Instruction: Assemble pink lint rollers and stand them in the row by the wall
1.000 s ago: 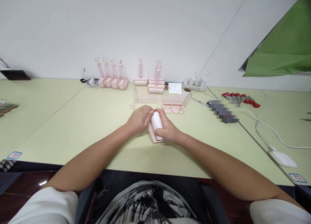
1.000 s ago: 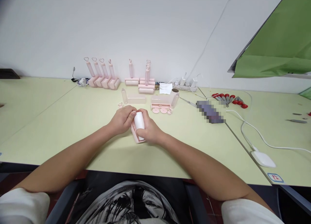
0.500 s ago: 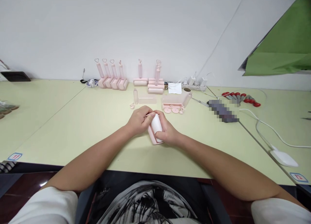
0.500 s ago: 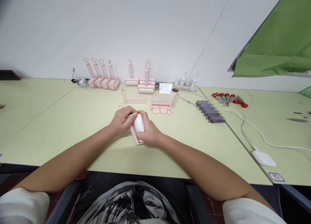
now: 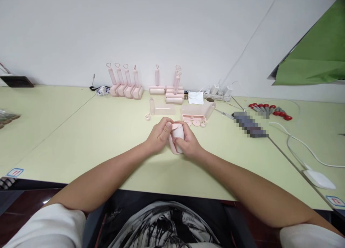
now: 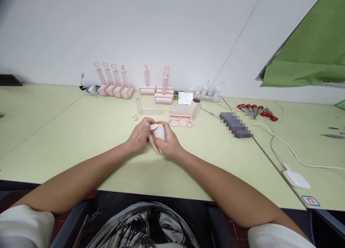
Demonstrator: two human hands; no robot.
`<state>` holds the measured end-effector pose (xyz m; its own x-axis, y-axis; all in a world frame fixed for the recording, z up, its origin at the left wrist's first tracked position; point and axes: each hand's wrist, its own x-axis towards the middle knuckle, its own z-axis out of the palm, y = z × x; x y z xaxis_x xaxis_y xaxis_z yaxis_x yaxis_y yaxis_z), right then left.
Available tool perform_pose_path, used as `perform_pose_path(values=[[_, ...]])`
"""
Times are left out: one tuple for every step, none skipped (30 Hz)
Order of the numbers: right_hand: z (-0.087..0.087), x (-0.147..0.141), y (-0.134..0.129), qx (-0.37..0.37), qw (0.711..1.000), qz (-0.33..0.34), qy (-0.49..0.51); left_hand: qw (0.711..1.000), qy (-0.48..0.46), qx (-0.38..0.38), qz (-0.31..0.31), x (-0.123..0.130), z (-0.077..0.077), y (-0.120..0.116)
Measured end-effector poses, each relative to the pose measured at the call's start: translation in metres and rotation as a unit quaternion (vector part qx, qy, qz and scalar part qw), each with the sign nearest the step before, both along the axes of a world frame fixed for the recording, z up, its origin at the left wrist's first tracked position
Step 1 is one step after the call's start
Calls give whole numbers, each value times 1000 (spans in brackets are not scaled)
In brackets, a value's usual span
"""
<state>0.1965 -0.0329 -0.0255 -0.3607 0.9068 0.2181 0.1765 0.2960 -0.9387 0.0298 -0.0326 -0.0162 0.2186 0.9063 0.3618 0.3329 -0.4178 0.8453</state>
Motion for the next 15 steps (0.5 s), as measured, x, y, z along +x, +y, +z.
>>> perform_pose_path(values=[[1,0,1,1,1000,-6,14,1000,14,5,-15,-1,0,-1],[1,1,2,5,1000,-13,22,999,27,13,-30,-1,0,-1],[1,1,4,9,999,-21,26,998,39,22,-44,-2,1,-2],[1,2,5,8,999,-27,30,997,51,30,-57,-2,1,-2],[1,3,6,0,999,-28,34,995,62,36,-67,-2,2,-3],[1,4,8,-10,999,-25,38,994,74,41,-74,-2,2,-3],[0,5,9,-16,999,-22,42,992,86,44,-77,-3,3,-4],[0,6,9,-16,999,-20,46,991,96,45,-79,-2,3,-4],[1,7,10,-7,999,-21,48,990,106,47,-81,-2,3,-4],[1,8,10,5,998,-25,49,988,114,50,-86,-2,3,-5],[2,8,10,14,998,-31,51,987,121,53,-93,-2,3,-5],[3,9,9,15,998,-35,55,985,127,57,-99,-1,3,-5],[3,9,9,9,998,-35,59,984,132,60,-104,-1,2,-6],[4,8,8,1,997,-33,65,983,137,62,-107,0,2,-6],[5,8,8,-4,997,-31,70,982,140,61,-110,0,2,-7]])
